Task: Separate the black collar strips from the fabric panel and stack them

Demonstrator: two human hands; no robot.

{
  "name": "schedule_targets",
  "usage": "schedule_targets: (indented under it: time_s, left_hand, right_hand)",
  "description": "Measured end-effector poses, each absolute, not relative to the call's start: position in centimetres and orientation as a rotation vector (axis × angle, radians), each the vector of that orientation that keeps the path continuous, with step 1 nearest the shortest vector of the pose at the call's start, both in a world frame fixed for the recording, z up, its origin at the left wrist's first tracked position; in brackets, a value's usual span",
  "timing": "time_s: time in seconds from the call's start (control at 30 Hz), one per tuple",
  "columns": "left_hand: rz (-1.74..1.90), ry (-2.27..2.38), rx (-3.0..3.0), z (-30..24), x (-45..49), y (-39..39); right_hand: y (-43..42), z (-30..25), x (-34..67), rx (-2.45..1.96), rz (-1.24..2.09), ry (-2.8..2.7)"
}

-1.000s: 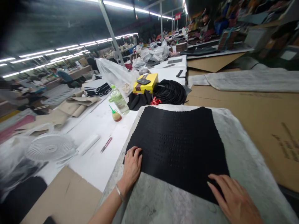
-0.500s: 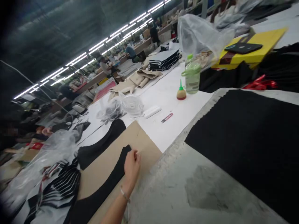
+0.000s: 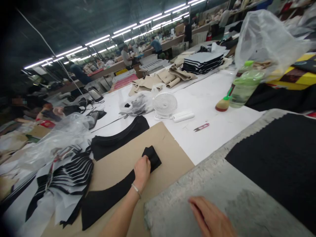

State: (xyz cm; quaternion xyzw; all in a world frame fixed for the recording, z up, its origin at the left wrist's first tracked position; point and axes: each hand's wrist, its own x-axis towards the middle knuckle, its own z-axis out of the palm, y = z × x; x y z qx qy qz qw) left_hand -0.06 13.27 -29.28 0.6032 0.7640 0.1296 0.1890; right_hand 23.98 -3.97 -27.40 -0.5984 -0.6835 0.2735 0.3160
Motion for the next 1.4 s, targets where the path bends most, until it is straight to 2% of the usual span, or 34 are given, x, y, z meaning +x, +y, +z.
schedule_targets:
  time_s: [0.2, 0.47, 0.7, 0.97, 1.13, 1.4]
  left_hand:
    - [0.563, 1.944, 1.393, -30.1, -2.8, 14.3]
    - [0.739, 1.722, 1.074, -32.1, -4.1, 15.1]
    - [0.769, 1.671, 1.009, -32.5, -4.6, 15.4]
    - [0.712, 1.694, 1.107, -32.6, -4.8, 15.3]
    - [0.726, 1.731, 1.140, -32.5, -4.7, 15.0]
    - [0.795, 1.760, 1.054, -28.7, -9.1, 16.5]
  right_hand:
    - [3.7, -25.0, 18.7, -1.563, 0.949, -1.719]
    - [13.6, -29.6, 11.6, -1.547, 1.018, -1.722]
    - [14.5, -31.3, 11.6, -1.606, 0.997, -1.775]
    - [15.7, -31.0, 11.0, -1.397, 1.084, -1.798]
    - [16.8, -32.9, 10.5, -1.499, 1.089, -1.697]
    - [17.9, -32.8, 10.0, -1.534, 1.119, -1.836]
